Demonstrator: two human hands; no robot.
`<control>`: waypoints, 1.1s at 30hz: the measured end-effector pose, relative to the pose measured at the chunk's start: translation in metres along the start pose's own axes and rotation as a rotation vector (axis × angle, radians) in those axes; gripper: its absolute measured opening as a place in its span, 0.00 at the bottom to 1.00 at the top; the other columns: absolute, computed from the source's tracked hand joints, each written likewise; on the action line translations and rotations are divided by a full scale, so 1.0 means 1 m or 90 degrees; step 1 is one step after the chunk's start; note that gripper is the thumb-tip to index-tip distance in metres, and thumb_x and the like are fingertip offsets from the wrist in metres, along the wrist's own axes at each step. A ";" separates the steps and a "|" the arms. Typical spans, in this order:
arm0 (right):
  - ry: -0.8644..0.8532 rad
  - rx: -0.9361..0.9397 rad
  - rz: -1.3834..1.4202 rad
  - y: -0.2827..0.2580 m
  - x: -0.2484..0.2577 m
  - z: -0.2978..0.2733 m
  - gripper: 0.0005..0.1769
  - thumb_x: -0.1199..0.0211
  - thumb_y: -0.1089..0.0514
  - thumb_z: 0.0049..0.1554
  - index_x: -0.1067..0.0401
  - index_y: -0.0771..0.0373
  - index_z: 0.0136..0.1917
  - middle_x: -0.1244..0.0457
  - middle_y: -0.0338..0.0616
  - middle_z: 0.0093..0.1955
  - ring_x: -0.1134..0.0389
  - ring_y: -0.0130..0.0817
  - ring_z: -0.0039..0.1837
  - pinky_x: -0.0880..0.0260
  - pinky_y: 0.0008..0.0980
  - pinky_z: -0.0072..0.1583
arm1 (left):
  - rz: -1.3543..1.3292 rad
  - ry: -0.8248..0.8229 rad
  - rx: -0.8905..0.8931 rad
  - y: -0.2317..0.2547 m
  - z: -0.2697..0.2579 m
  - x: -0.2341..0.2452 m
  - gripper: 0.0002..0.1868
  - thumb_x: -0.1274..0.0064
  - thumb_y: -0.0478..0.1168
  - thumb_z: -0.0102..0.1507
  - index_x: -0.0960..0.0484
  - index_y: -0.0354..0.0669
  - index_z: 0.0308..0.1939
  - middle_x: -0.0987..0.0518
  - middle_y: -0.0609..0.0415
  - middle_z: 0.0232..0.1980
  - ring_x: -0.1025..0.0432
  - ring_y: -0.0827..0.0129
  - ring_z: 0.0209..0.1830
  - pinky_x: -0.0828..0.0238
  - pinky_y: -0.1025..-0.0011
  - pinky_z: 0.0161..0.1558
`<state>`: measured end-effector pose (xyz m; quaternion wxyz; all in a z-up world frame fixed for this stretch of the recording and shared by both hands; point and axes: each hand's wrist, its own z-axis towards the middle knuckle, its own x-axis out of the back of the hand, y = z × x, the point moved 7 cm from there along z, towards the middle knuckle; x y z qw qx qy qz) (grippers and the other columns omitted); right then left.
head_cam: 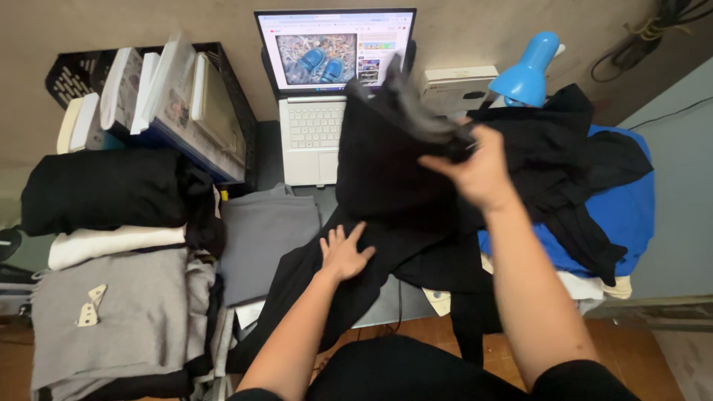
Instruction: The person folds a white shirt, a pair of gray trousers, and a pair of black trousers on a desk. Each item is smoothed, folded in half, and then folded again into a compact rectangle before being placed on a growing stack.
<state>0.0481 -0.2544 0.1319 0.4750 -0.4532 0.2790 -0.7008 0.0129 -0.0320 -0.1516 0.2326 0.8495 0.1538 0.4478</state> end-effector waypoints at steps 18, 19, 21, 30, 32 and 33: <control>-0.274 0.281 -0.093 -0.047 -0.157 -0.185 0.22 0.31 0.64 0.40 0.31 0.64 0.49 0.37 0.53 0.70 0.41 0.58 0.76 0.47 0.61 0.75 | -1.246 -0.309 -0.158 0.011 -0.006 0.077 0.44 0.52 0.64 0.61 0.33 0.34 0.70 0.26 0.36 0.65 0.29 0.53 0.63 0.34 0.58 0.63; -0.305 0.260 -0.123 -0.036 -0.164 -0.190 0.22 0.34 0.67 0.39 0.31 0.64 0.50 0.38 0.53 0.71 0.42 0.57 0.77 0.47 0.62 0.75 | -1.237 -0.313 -0.154 0.009 -0.008 0.082 0.45 0.52 0.65 0.61 0.33 0.33 0.70 0.25 0.36 0.64 0.29 0.52 0.61 0.34 0.58 0.62; -0.366 0.217 -0.180 -0.017 -0.178 -0.201 0.25 0.39 0.73 0.38 0.31 0.64 0.51 0.39 0.54 0.73 0.44 0.57 0.79 0.48 0.62 0.77 | -1.189 -0.290 -0.065 -0.018 -0.015 0.089 0.46 0.52 0.66 0.60 0.32 0.33 0.70 0.24 0.36 0.62 0.27 0.52 0.59 0.32 0.57 0.61; -0.332 0.074 0.007 0.040 -0.190 -0.234 0.19 0.32 0.67 0.43 0.29 0.61 0.50 0.37 0.57 0.69 0.39 0.58 0.73 0.37 0.50 0.71 | -0.535 0.019 0.075 -0.092 0.005 0.074 0.32 0.31 0.48 0.54 0.20 0.29 0.55 0.16 0.41 0.51 0.21 0.59 0.48 0.23 0.63 0.51; -0.120 -0.199 -0.069 0.087 -0.168 -0.232 0.16 0.33 0.63 0.48 0.28 0.62 0.52 0.34 0.53 0.59 0.31 0.48 0.62 0.29 0.42 0.64 | -0.451 0.057 0.097 -0.092 0.015 0.069 0.30 0.30 0.45 0.52 0.19 0.29 0.51 0.15 0.41 0.47 0.20 0.58 0.45 0.22 0.62 0.48; -0.014 -0.334 -0.107 0.109 -0.155 -0.238 0.15 0.33 0.61 0.51 0.28 0.63 0.53 0.32 0.50 0.55 0.27 0.43 0.57 0.25 0.39 0.60 | -0.413 0.074 0.107 -0.092 0.019 0.068 0.29 0.30 0.44 0.52 0.18 0.28 0.51 0.15 0.42 0.46 0.20 0.58 0.45 0.22 0.63 0.48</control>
